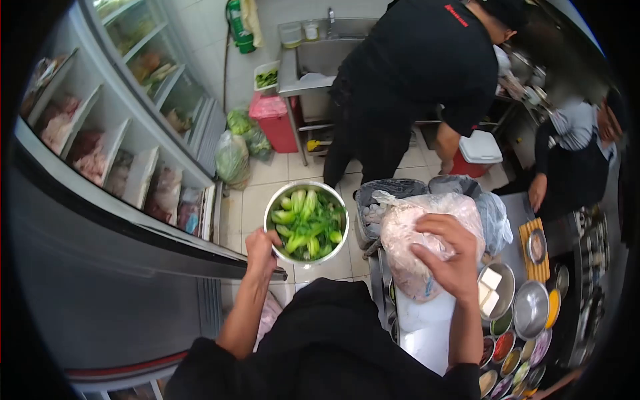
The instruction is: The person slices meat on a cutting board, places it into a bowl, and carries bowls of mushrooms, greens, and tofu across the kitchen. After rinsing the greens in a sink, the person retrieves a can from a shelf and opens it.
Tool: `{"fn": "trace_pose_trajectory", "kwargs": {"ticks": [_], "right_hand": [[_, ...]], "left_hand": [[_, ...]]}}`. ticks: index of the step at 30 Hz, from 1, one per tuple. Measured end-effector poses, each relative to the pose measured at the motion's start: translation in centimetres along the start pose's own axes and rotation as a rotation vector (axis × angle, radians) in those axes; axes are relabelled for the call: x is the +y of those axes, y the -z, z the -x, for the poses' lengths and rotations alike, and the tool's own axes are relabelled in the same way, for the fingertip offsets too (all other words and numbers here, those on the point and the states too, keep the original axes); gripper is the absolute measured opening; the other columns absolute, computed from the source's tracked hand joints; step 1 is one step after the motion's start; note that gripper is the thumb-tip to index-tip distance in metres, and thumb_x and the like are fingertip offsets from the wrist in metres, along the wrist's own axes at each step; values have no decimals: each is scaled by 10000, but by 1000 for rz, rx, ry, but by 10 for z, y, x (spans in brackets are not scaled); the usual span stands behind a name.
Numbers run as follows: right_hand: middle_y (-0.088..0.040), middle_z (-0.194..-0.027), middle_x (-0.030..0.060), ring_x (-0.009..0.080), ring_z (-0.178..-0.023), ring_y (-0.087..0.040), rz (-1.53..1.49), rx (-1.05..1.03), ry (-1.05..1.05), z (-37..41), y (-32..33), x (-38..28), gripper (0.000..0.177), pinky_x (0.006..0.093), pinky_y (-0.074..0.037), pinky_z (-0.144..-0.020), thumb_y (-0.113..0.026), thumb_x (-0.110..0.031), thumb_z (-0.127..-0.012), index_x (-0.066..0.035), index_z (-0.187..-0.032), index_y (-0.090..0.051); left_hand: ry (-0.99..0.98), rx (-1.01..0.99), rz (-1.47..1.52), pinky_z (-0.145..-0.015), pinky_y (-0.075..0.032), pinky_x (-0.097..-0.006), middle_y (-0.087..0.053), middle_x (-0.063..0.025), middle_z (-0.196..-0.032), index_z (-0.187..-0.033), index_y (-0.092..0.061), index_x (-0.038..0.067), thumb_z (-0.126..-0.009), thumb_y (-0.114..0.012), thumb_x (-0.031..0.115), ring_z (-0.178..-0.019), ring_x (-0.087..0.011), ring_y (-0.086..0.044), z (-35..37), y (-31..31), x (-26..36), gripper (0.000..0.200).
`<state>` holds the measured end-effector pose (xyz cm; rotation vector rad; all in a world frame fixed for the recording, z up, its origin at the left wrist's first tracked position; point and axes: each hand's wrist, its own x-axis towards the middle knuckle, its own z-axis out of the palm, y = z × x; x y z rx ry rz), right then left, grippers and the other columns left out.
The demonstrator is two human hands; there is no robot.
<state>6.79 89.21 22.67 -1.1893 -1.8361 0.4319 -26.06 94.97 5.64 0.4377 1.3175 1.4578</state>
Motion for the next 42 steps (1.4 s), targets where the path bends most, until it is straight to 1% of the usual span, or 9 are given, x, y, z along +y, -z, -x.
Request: {"fn": "trace_pose_trajectory", "kwargs": {"ticks": [6,9,16,20,24,26,30,35,42], "right_hand": [[-683,-983,110,236,-940,-639,-22,-8,-193,-18,28,40,232,316,-483,-836,-775,-33,-685,-27,-900,-688],[-683,-985,113,246,-940,-641,18,-53,-144,-49,22,46,223,327,-483,-837,-775,-47,-695,-30,-900,-689],[-685,-971,117,262,-937,-646,36,-163,-50,-151,-39,69,229,337,-487,-843,-790,-66,-689,-28,-892,-690],[-686,-967,119,264,-942,-649,20,-291,-111,-190,-79,74,227,343,-495,-839,-789,-65,-698,-23,-897,-689],[-686,-961,117,239,-961,-641,-229,-317,-334,-197,-108,84,195,337,-498,-848,-768,-48,-741,-5,-913,-686],[-666,-1026,109,187,-965,-628,-382,-289,-507,-199,-130,98,194,289,-508,-808,-732,-6,-775,2,-963,-683],[-654,-1052,93,148,-943,-616,-495,-292,-629,-224,-189,122,206,268,-510,-794,-682,16,-814,-4,-1018,-673],[-661,-1039,70,126,-924,-614,-568,-331,-556,-292,-254,151,205,261,-498,-779,-676,-14,-834,-10,-1038,-669],[-630,-1019,40,96,-912,-588,-656,-416,-466,-393,-344,178,207,250,-479,-792,-647,-23,-871,-26,-1078,-652]], "left_hand": [[-67,170,141,-372,-310,-312,-494,-84,-568,-592,-551,19,-585,-508,-31,-411,-191,-421,-83,-12,25,67],[-96,234,233,-361,-298,-292,-481,-81,-545,-578,-554,23,-581,-507,-26,-385,-184,-407,-125,-13,48,68],[-229,403,324,-339,-285,-273,-476,-68,-539,-543,-537,24,-556,-528,-20,-356,-160,-393,-229,-7,100,47],[-262,477,307,-341,-299,-273,-504,-69,-561,-570,-534,29,-562,-524,-13,-367,-160,-400,-283,-4,116,43],[-250,460,333,-350,-305,-266,-519,-75,-590,-620,-534,27,-573,-516,-15,-392,-144,-410,-323,-5,112,65],[-199,468,334,-336,-297,-272,-501,-72,-567,-613,-538,17,-574,-513,-19,-373,-146,-407,-340,-11,113,59],[-101,395,371,-329,-296,-276,-490,-76,-546,-601,-542,12,-553,-523,-31,-352,-157,-397,-374,-30,124,68],[-52,365,333,-344,-296,-283,-481,-59,-558,-632,-504,32,-526,-531,-66,-366,-161,-398,-439,-53,140,147],[-76,339,380,-348,-306,-278,-500,-42,-602,-704,-536,17,-549,-523,-50,-411,-160,-441,-489,-25,189,169]]}}
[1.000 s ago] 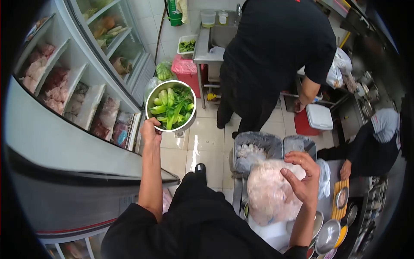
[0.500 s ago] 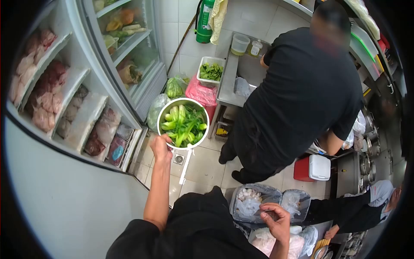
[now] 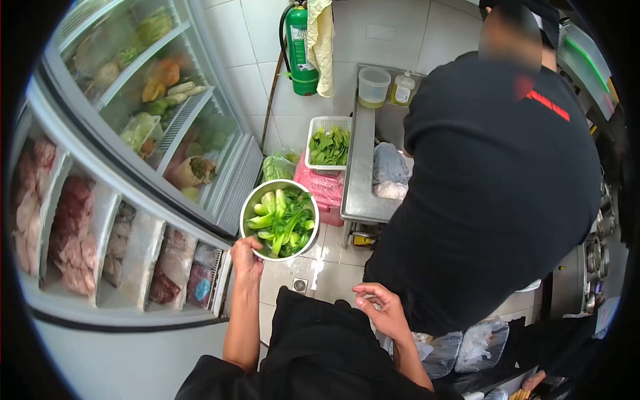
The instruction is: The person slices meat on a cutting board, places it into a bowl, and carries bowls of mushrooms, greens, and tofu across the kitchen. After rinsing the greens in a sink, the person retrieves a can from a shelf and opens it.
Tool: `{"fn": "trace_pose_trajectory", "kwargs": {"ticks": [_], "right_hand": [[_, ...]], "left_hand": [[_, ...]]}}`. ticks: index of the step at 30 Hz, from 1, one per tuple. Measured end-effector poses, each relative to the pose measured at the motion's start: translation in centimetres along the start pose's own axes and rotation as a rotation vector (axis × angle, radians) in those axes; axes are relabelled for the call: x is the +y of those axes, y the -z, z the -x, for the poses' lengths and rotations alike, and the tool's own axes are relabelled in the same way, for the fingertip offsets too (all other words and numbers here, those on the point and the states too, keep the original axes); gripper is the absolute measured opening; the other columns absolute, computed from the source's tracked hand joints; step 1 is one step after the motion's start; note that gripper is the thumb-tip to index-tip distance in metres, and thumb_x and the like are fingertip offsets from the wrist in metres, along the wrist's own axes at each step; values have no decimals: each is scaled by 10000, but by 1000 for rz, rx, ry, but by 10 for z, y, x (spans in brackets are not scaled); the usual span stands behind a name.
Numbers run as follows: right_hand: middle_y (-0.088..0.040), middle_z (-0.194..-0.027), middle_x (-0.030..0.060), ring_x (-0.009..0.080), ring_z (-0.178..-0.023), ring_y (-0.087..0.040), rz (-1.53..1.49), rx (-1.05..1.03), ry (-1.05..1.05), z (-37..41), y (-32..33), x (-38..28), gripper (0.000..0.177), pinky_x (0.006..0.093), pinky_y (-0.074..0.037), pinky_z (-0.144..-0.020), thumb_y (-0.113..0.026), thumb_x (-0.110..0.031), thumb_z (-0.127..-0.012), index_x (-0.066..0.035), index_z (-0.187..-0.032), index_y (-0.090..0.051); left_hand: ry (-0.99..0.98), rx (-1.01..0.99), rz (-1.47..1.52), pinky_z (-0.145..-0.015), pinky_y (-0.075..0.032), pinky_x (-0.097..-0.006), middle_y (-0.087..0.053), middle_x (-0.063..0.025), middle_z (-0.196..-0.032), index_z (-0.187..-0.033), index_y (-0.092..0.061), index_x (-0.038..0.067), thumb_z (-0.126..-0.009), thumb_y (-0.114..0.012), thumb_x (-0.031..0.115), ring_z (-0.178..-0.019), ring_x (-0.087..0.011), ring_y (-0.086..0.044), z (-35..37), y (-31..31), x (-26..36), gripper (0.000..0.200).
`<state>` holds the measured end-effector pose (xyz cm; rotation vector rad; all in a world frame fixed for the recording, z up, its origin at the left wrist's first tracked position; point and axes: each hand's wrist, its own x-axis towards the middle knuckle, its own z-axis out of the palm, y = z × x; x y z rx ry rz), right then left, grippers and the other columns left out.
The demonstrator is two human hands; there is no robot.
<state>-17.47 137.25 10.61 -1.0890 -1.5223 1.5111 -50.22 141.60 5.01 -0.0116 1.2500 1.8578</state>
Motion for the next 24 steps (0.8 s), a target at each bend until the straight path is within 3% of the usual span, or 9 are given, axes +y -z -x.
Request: {"fn": "trace_pose_trajectory", "kwargs": {"ticks": [5,11,15,20,21,24], "right_hand": [[-649,-1034,55,111,-895,-610,53,-53,-21,-68,-31,-2,239,263,-503,-767,-663,-73,-865,-46,-1102,-649],[-649,-1013,42,98,-887,-604,64,199,-156,-138,-46,47,227,253,-497,-763,-669,-87,-864,-47,-1087,-652],[-654,-986,34,94,-851,-616,69,385,-318,-169,-41,76,222,254,-502,-754,-672,-83,-859,-47,-1077,-653],[-674,-968,39,107,-821,-630,51,594,-413,-170,-45,105,211,266,-519,-738,-677,-84,-852,-44,-1059,-665],[-677,-987,40,105,-819,-624,-1,557,-488,-191,-10,112,198,266,-521,-729,-679,-85,-850,-45,-1045,-674],[-674,-987,32,100,-818,-616,6,715,-490,-177,-51,98,202,262,-520,-723,-683,-84,-849,-38,-1045,-673]], "left_hand": [[-32,57,-71,-328,-314,-278,-503,-61,-602,-715,-530,-14,-546,-501,-62,-365,-169,-416,-50,-13,31,178],[8,-54,-224,-324,-328,-251,-516,-50,-613,-740,-521,-15,-533,-529,-61,-369,-150,-430,-163,-63,14,212],[55,-219,-308,-333,-310,-241,-495,-25,-596,-750,-529,13,-548,-523,-74,-372,-128,-406,-210,-136,-1,220],[144,-361,-357,-318,-303,-244,-471,-14,-559,-722,-513,19,-566,-515,-81,-343,-125,-372,-239,-212,-20,186],[139,-284,-409,-318,-303,-244,-471,-14,-559,-722,-513,19,-566,-515,-81,-343,-125,-372,-248,-244,-41,186],[191,-417,-362,-331,-308,-248,-488,-24,-577,-758,-531,-1,-573,-505,-89,-364,-122,-387,-253,-256,-29,207]]}}
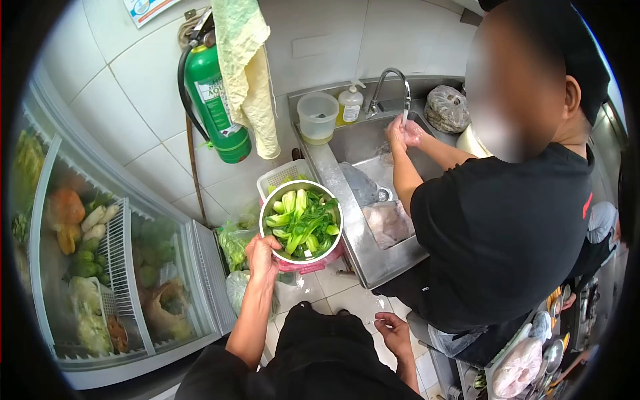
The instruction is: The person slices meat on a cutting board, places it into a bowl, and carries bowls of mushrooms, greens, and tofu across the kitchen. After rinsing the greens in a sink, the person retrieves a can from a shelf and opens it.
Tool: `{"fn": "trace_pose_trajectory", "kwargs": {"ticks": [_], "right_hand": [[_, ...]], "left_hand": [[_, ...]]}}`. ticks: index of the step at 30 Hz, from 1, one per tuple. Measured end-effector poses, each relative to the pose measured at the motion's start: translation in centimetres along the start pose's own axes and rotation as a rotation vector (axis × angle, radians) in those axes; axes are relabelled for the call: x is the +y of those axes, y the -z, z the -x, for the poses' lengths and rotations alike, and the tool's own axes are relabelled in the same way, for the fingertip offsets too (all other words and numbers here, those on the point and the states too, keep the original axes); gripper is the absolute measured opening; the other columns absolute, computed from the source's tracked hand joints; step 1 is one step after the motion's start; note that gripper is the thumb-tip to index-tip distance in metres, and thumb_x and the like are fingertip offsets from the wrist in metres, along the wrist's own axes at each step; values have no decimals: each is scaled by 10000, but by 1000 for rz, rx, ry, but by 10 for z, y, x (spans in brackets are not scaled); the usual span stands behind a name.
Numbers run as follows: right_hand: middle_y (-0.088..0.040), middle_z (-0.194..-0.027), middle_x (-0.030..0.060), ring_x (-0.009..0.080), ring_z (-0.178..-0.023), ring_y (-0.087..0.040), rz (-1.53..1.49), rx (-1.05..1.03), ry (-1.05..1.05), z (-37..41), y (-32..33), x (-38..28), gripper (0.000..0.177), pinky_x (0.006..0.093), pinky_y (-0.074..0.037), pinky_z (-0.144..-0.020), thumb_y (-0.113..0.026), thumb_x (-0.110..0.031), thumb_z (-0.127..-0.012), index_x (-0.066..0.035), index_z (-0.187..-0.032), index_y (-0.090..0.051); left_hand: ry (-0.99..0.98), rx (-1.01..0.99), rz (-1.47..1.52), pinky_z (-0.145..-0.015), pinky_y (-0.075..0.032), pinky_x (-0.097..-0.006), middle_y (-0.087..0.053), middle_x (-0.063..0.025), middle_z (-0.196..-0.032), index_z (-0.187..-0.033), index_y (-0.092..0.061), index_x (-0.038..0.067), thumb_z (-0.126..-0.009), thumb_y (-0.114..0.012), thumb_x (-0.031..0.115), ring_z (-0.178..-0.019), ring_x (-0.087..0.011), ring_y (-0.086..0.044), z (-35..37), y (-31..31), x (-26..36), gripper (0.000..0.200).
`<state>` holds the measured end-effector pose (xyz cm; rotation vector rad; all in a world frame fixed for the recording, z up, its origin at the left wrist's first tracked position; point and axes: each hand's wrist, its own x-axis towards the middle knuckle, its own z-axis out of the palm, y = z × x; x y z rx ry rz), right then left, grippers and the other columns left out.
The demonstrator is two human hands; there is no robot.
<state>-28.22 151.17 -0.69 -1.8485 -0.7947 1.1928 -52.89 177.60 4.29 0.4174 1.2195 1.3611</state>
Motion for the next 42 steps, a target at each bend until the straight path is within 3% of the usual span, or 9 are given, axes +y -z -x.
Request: {"fn": "trace_pose_trajectory", "kwargs": {"ticks": [3,4,10,11,18,19,30,36,42], "right_hand": [[-671,-963,32,90,-817,-601,-121,40,21,17,-10,17,200,249,-512,-705,-685,-67,-848,-28,-1044,-672],[-672,-958,32,90,-814,-599,-124,-85,-61,-45,24,8,199,248,-510,-704,-686,-67,-847,-31,-1042,-673],[-668,-909,11,101,-828,-598,-184,6,-55,-22,13,19,203,260,-472,-755,-677,-108,-864,-50,-1058,-674],[-669,-894,4,89,-818,-585,-173,-61,-115,-59,43,10,207,259,-454,-782,-669,-111,-868,-45,-1065,-670],[-693,-957,46,123,-875,-620,-226,-147,-237,-79,44,24,210,273,-487,-765,-680,-141,-872,-59,-1065,-677],[-643,-847,13,93,-773,-560,-228,-82,-229,-77,39,15,198,247,-468,-728,-672,-106,-871,-39,-1058,-669],[-684,-913,60,120,-824,-626,-508,490,-452,-58,12,-3,189,270,-516,-741,-665,-104,-874,-15,-1040,-674],[-679,-972,73,156,-836,-647,-580,582,-526,-58,6,10,181,280,-530,-735,-654,-62,-873,6,-1041,-648],[-680,-977,76,158,-843,-649,-585,614,-532,-68,3,2,182,281,-534,-734,-658,-69,-875,4,-1041,-651]], "left_hand": [[28,-54,-37,-363,-301,-277,-458,-17,-579,-732,-510,38,-581,-532,-51,-386,-149,-383,-5,-6,5,177],[21,88,-74,-363,-301,-277,-458,-17,-579,-732,-510,38,-581,-532,-51,-386,-149,-383,-32,-45,-12,177],[-9,56,-125,-350,-268,-296,-422,-37,-497,-565,-490,49,-586,-536,-55,-359,-158,-357,-48,-73,-14,115],[28,154,-164,-346,-268,-293,-419,-35,-493,-557,-486,50,-580,-545,-54,-350,-157,-350,-65,-107,-25,122],[67,56,-163,-325,-283,-303,-485,-84,-488,-565,-542,-4,-595,-552,-22,-333,-171,-383,-160,-211,-99,36],[92,44,-157,-326,-284,-304,-483,-89,-494,-563,-539,-6,-590,-551,-27,-336,-176,-386,-174,-232,-108,37],[341,-2,-302,-339,-288,-309,-456,-85,-529,-577,-511,12,-563,-547,-32,-346,-168,-359,-278,-357,-209,59],[361,-91,-335,-347,-299,-320,-462,-87,-541,-570,-504,20,-552,-556,-41,-368,-171,-392,-297,-401,-243,82],[379,-104,-385,-335,-348,-322,-515,-119,-590,-704,-568,-46,-619,-567,-38,-382,-207,-454,-312,-442,-277,86]]}}
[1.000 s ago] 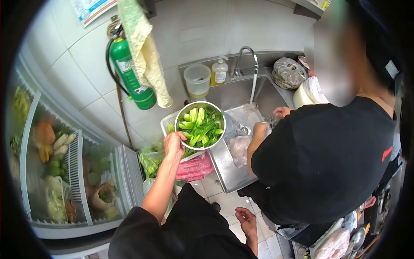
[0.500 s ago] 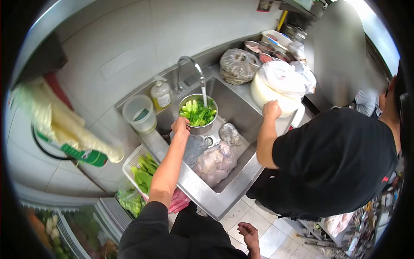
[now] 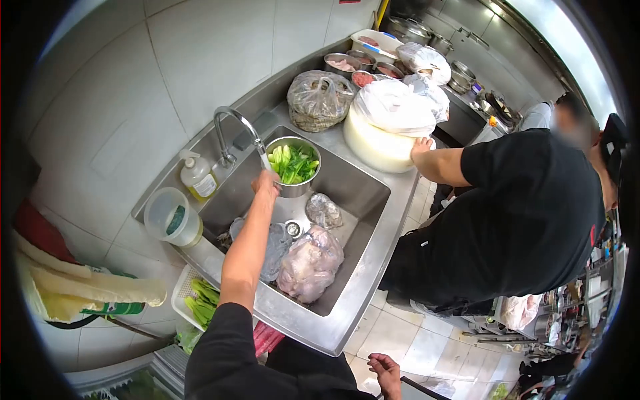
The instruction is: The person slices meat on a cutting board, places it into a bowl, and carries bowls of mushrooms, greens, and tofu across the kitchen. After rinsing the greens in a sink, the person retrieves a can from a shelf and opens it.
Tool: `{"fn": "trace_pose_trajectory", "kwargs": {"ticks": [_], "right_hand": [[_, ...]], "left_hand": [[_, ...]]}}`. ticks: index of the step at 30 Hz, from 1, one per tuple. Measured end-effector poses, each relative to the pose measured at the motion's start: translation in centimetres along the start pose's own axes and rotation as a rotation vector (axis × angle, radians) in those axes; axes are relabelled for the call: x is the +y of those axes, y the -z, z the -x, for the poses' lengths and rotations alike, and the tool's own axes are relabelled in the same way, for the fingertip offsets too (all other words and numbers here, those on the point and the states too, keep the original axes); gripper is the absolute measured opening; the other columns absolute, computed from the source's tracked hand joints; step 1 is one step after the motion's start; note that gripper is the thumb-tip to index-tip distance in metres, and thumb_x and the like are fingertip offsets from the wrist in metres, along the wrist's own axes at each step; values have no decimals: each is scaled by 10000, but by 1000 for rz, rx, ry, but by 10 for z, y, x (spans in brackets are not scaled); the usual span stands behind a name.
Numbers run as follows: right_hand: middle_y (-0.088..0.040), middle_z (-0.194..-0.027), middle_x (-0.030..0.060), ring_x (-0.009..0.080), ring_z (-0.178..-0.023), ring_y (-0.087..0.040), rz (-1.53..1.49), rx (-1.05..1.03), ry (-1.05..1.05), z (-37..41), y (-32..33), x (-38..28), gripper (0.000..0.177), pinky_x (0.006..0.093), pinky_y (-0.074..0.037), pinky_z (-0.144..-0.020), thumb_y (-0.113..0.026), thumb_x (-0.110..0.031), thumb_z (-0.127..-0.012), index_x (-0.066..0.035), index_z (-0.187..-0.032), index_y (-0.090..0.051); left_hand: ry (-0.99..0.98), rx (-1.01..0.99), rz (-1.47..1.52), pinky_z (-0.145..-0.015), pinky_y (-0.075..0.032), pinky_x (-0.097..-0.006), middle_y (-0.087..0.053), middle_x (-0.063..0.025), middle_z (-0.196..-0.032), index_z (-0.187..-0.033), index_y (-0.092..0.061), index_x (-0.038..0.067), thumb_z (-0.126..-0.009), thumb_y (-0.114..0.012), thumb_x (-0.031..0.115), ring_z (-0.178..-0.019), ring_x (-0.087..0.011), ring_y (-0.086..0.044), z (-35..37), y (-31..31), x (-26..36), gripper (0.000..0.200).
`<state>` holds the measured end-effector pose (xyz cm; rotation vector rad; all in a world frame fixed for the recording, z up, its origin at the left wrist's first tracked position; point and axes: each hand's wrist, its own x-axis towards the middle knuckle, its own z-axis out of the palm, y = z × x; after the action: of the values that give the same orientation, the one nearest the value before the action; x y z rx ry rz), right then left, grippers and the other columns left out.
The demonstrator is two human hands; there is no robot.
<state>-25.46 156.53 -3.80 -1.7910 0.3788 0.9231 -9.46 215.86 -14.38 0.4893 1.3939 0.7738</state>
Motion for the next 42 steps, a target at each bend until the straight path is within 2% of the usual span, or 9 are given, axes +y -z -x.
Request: {"fn": "trace_pose_trajectory", "kwargs": {"ticks": [13,25,27,29,30,33,36,37,42], "right_hand": [[-654,-962,13,97,-879,-583,102,-503,556,-141,-173,-221,218,266,-477,-807,-640,-52,-876,-32,-1093,-638],[-631,-814,57,187,-743,-611,-154,-859,3,-281,-442,-325,89,335,-508,-698,-565,-89,-895,-68,-864,-646],[-632,-744,78,200,-671,-614,-114,-821,109,-299,-462,-318,123,341,-517,-637,-575,-125,-863,-70,-779,-646],[-573,-686,59,183,-605,-565,146,-887,587,-387,-496,-292,94,330,-478,-559,-542,-88,-871,-86,-841,-631],[-544,-656,50,175,-571,-541,242,-862,826,-430,-513,-278,102,324,-458,-520,-526,-70,-874,-95,-872,-624],[-538,-622,49,158,-536,-526,831,-423,855,-316,-461,-335,117,321,-415,-474,-507,-66,-873,-73,-886,-623],[-678,-909,184,377,-773,-644,246,-477,397,-300,-424,-337,216,431,-506,-719,-596,-212,-815,-54,-931,-687],[-680,-872,187,359,-823,-655,304,-265,656,-302,-416,-328,210,423,-503,-738,-612,-226,-809,-65,-921,-684],[-637,-787,131,284,-762,-621,499,2,605,-292,-360,-298,232,366,-505,-690,-647,-247,-786,-52,-910,-645]], "left_hand": [[6,-131,-35,-346,-279,-299,-464,-76,-544,-585,-529,39,-582,-538,-39,-365,-167,-370,16,51,6,79],[23,18,-77,-346,-302,-306,-484,-92,-556,-569,-521,18,-559,-541,-65,-365,-187,-388,30,103,2,86],[32,15,-67,-346,-308,-306,-489,-95,-556,-582,-524,13,-559,-543,-63,-365,-191,-396,35,107,2,82],[43,14,-45,-346,-313,-306,-494,-98,-555,-594,-526,8,-559,-545,-60,-365,-194,-404,31,109,2,80],[41,-3,-31,-345,-316,-309,-496,-99,-553,-613,-531,6,-556,-549,-58,-362,-197,-407,26,110,0,88],[33,-18,-13,-342,-321,-311,-499,-102,-554,-645,-538,3,-550,-557,-57,-357,-200,-407,21,113,3,114],[2,-9,-23,-341,-324,-309,-502,-105,-559,-655,-544,0,-545,-564,-57,-358,-202,-410,20,109,8,125],[-26,2,-39,-341,-325,-307,-503,-106,-561,-651,-548,0,-545,-566,-57,-362,-204,-414,20,108,9,121],[-51,0,-88,-336,-328,-309,-512,-110,-565,-645,-554,-12,-534,-565,-60,-360,-205,-418,18,101,16,122]]}}
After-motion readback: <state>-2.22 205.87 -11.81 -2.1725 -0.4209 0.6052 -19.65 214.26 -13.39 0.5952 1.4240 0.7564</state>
